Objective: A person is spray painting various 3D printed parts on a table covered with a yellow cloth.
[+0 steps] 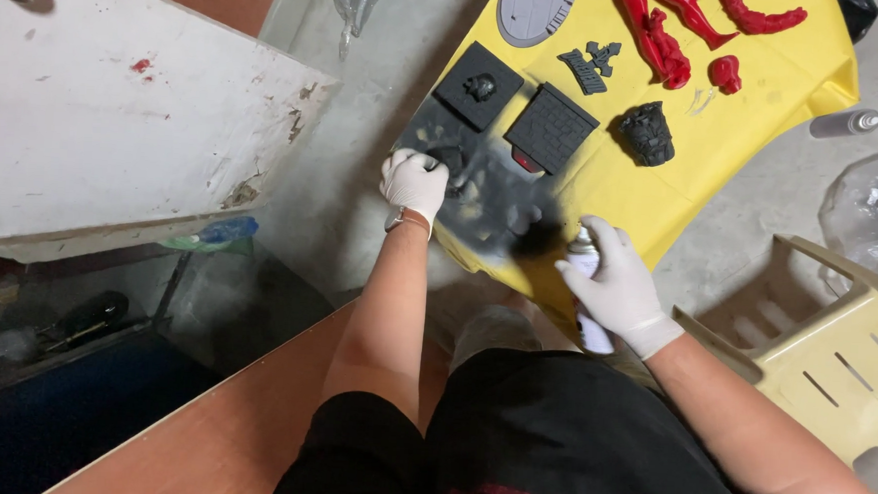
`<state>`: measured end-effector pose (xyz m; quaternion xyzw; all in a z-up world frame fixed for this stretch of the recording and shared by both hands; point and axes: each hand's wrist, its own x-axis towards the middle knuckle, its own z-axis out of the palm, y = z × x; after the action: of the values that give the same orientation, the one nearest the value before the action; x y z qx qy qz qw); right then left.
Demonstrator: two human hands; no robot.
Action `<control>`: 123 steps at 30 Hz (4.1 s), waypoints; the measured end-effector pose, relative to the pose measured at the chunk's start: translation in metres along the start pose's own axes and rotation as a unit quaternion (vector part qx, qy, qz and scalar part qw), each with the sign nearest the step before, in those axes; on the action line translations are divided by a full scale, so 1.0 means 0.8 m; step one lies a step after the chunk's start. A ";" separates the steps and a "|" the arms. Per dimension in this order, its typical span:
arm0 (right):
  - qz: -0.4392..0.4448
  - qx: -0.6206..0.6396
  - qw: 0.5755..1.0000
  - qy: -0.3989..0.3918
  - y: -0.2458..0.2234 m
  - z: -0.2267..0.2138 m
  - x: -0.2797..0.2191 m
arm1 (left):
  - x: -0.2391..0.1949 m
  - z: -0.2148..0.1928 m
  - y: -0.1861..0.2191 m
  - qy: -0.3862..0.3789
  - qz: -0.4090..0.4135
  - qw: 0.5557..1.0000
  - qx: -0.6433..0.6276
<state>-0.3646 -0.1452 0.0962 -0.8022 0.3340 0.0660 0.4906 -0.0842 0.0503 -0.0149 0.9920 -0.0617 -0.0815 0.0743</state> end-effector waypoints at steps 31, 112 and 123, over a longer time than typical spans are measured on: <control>-0.259 -0.031 0.964 0.041 -0.215 0.058 0.080 | 0.021 -0.086 -0.055 0.261 0.230 0.938 -0.011; 0.038 -0.062 0.996 0.055 0.073 -0.098 -0.059 | -0.024 -0.127 0.004 -0.222 -0.241 0.521 -0.788; 0.056 -0.064 0.996 0.031 0.079 -0.131 -0.069 | -0.085 -0.147 0.076 -0.047 -0.322 0.491 -0.808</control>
<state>-0.4680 -0.2252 0.1269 -0.8138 0.3880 0.0900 0.4232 -0.1371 0.0163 0.1200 0.4435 0.3513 -0.1607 0.8088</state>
